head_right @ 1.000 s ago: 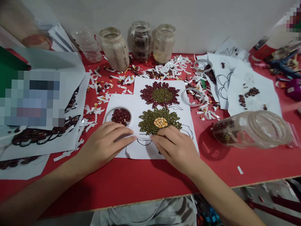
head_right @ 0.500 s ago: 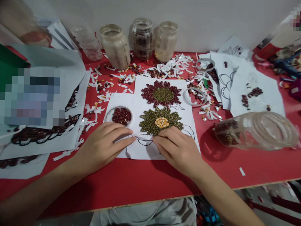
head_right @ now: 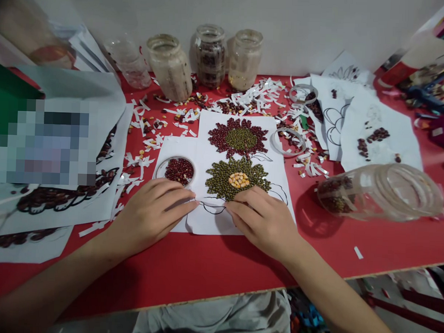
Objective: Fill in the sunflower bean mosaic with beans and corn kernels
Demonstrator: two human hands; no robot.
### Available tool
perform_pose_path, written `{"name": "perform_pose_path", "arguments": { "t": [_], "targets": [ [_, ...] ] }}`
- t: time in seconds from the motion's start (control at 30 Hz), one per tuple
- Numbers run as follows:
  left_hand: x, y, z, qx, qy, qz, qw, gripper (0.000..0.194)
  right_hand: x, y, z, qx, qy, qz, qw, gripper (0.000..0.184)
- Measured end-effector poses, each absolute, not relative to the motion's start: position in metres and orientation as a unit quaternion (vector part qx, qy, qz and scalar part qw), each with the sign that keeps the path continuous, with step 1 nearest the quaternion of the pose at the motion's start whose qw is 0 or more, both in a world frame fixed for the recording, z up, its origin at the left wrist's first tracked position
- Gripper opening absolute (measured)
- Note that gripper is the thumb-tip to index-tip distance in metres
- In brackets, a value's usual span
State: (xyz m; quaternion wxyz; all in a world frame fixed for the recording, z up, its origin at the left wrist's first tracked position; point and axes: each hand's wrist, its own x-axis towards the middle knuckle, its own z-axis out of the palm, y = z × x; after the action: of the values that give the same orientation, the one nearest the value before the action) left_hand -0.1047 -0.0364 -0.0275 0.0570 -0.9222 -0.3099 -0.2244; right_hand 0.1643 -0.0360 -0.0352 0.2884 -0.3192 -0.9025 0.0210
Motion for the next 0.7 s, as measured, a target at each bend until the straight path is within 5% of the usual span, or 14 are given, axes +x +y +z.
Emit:
{"name": "perform_pose_path", "arguments": {
  "t": [0.7],
  "targets": [
    [-0.103,-0.05,-0.026,-0.938,-0.268,-0.173,0.135,0.02,0.165,-0.036,-0.036,-0.318,-0.905,0.04,0.281,0.016]
  ]
}}
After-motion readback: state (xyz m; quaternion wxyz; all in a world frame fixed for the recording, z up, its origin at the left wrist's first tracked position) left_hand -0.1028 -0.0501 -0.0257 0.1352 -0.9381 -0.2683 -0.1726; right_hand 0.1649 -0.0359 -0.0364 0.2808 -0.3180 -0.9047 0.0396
